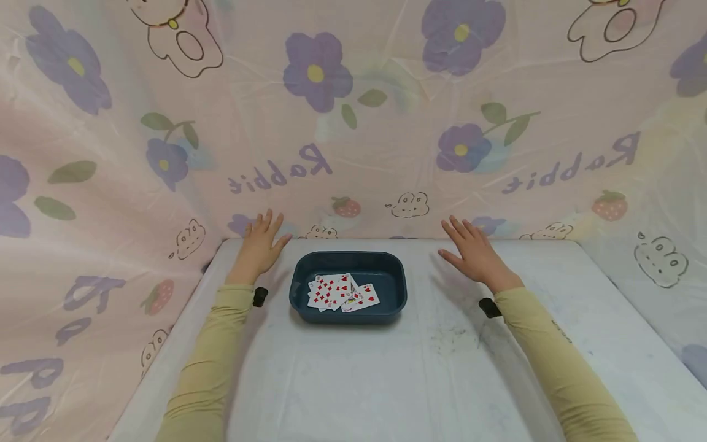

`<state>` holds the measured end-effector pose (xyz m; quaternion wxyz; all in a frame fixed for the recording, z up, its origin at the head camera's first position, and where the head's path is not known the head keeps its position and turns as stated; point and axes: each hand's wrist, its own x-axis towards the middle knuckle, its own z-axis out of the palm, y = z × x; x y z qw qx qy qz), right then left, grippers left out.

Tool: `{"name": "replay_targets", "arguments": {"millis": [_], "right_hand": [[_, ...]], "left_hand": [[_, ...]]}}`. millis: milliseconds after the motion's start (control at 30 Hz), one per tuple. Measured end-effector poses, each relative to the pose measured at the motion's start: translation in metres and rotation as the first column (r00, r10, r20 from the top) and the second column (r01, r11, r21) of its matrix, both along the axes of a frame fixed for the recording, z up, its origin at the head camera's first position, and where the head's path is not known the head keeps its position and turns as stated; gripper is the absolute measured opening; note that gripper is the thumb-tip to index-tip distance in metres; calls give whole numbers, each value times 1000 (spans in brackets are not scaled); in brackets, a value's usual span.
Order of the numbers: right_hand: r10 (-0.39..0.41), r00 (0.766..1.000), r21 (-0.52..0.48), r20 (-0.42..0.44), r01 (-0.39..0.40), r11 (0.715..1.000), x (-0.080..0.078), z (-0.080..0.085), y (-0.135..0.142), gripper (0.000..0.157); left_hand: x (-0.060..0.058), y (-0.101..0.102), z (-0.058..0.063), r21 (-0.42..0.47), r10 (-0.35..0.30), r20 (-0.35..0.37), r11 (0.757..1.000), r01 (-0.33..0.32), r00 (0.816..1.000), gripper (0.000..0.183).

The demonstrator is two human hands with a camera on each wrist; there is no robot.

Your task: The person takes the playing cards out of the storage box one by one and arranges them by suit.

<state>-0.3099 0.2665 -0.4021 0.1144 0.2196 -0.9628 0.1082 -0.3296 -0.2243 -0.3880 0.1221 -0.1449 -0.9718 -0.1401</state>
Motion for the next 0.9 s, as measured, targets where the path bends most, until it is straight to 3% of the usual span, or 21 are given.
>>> {"name": "replay_targets", "arguments": {"millis": [133, 300, 400, 533, 667, 900], "right_hand": [[43, 999, -73, 3, -43, 996, 2, 10, -3, 68], [43, 994, -225, 99, -19, 974, 7, 23, -7, 57], [48, 983, -340, 180, 16, 940, 10, 29, -8, 59], [73, 964, -483, 257, 63, 873, 15, 39, -11, 63], [125, 942, -586, 311, 87, 805, 20, 49, -16, 62], [285, 880, -745, 380, 108, 658, 29, 60, -25, 57]], "left_hand": [[4, -4, 9, 129, -60, 50, 990, 54, 997, 62], [13, -8, 22, 315, -137, 126, 945, 91, 983, 58], [18, -9, 28, 409, -174, 167, 908, 93, 970, 56], [24, -12, 35, 507, -230, 213, 857, 93, 950, 53], [29, -15, 39, 606, -295, 233, 789, 99, 927, 52], [34, -20, 41, 782, -424, 238, 617, 86, 874, 55]]}}
